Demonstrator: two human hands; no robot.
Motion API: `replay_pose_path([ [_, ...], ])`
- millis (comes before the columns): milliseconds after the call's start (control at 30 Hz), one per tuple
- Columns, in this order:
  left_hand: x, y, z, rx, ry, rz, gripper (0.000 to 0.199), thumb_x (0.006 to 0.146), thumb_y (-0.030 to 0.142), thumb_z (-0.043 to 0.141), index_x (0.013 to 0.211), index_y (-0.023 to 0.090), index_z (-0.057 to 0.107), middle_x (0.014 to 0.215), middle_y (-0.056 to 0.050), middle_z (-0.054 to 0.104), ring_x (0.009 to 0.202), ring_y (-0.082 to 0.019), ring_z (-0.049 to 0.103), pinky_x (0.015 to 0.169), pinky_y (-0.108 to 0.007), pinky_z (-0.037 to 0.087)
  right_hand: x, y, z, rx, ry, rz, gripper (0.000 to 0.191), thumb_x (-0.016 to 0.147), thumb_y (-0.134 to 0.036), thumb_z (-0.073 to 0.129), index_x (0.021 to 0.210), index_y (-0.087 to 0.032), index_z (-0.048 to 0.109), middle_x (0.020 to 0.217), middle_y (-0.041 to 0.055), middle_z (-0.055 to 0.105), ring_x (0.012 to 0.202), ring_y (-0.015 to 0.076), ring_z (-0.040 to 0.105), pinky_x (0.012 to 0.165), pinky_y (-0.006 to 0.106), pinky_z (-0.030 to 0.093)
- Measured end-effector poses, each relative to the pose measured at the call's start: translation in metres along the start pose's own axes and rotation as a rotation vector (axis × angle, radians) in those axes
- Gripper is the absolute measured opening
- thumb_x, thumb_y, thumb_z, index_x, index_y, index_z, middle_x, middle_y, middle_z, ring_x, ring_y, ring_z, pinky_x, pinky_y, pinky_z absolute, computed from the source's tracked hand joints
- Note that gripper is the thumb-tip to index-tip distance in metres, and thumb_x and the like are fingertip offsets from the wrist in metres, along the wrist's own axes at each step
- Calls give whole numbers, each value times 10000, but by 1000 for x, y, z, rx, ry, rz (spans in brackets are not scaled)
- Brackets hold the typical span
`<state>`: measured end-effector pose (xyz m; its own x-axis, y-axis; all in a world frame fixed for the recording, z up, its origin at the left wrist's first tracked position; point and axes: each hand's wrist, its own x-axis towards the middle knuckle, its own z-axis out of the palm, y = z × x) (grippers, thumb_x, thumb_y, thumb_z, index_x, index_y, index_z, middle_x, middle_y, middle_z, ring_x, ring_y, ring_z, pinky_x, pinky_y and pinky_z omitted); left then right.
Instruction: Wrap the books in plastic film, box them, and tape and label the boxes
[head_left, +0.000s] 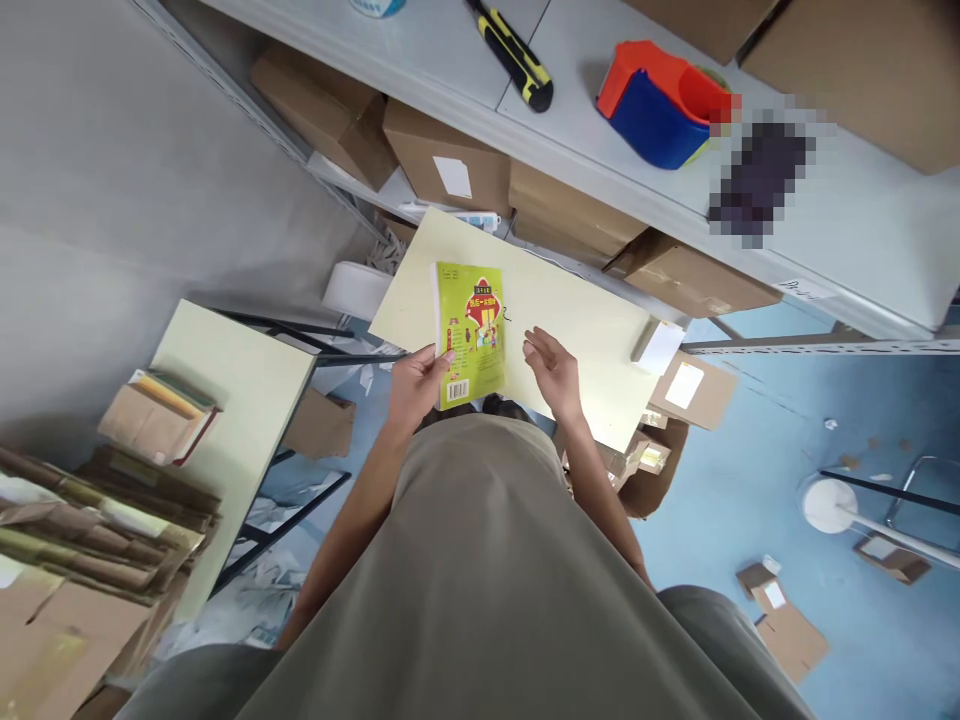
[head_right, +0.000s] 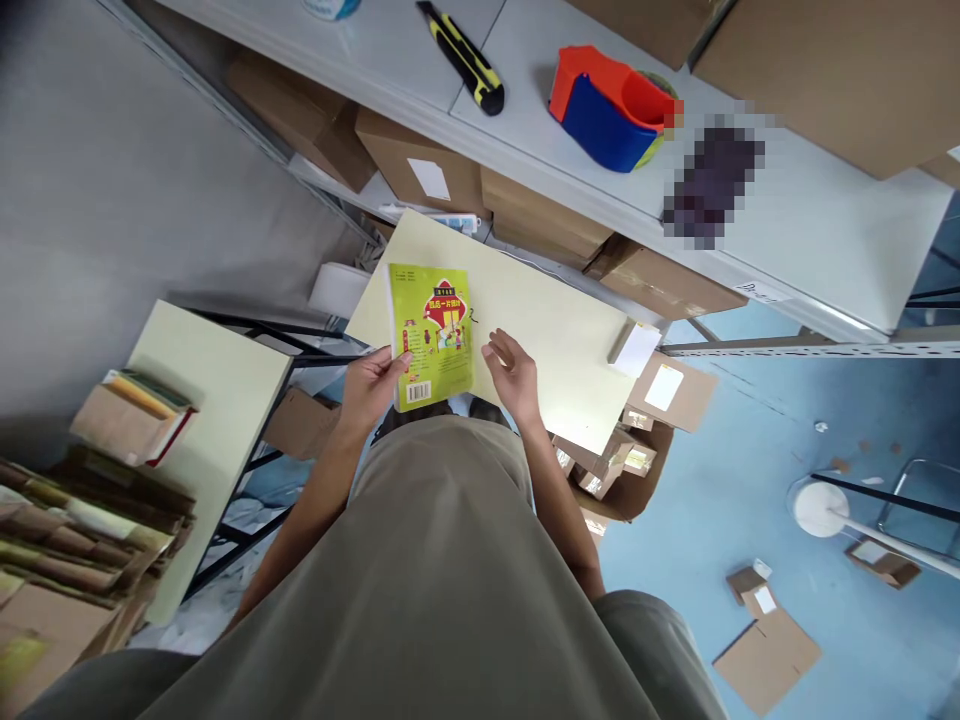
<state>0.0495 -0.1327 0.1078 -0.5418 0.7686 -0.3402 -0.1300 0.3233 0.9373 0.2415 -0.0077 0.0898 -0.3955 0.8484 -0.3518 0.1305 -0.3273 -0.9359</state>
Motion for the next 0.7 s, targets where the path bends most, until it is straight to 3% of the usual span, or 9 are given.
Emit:
replay_pose_path([
  [133,-7,11,31,248,-70,82,354,910,457,783,1173,226,835,1126,-71,838,1105,-332,774,993,-414,606,-5,-4,24,10,-159,-27,688,847,-694,798,1387,-279,704,1354,93,761,1295,311,703,1057,464,622],
  [200,-7,10,39,248,-184,107,382,863,408,834,1214,257,828,1232,-80,815,1203,-362,745,1062,-445,586,-2,0,35,-47,-107,-55,532,881,-677,763,1238,-283,758,1152,49,804,1140,284,747,951,405,644],
  [267,2,3,34,161,-327,91,420,868,429,834,1253,263,814,1353,-89,769,1294,-366,704,1124,-474,565,7,7,42,-64,-44,-71,463,914,-683,708,1108,-268,771,1019,31,800,1022,260,747,892,380,637],
  [333,21,-9,16,74,-341,46,466,886,481,815,1289,248,791,1438,-104,722,1334,-347,680,1148,-490,556,17,13,47,4,-40,-44,485,901,-711,697,1077,-264,763,1009,32,802,994,255,742,876,383,631],
  [433,63,-26,-26,57,-63,-3,658,791,534,892,1349,226,729,1483,-148,682,1343,-334,662,1128,-490,559,27,14,57,140,-76,45,545,829,-740,762,1113,-274,759,1041,37,813,1019,270,752,848,393,639],
  [500,90,-30,-55,21,-2,-81,732,714,582,936,1309,206,734,1400,-169,728,1323,-347,668,1104,-481,562,31,10,66,207,-94,77,555,800,-723,806,1130,-278,762,1050,38,818,1022,274,761,829,395,646],
  [600,117,-20,-93,-88,-195,-174,666,691,627,939,1162,178,798,1235,-160,799,1249,-360,704,1064,-446,570,37,-1,80,277,-121,77,553,783,-683,851,1148,-277,766,1092,38,824,1011,265,770,827,399,656],
  [700,131,-4,-119,-119,-339,-160,602,689,585,955,1104,168,829,1161,-138,818,1151,-341,737,1007,-419,586,48,-11,92,274,-134,72,556,784,-673,861,1150,-265,766,1129,39,825,990,254,773,848,403,661],
])
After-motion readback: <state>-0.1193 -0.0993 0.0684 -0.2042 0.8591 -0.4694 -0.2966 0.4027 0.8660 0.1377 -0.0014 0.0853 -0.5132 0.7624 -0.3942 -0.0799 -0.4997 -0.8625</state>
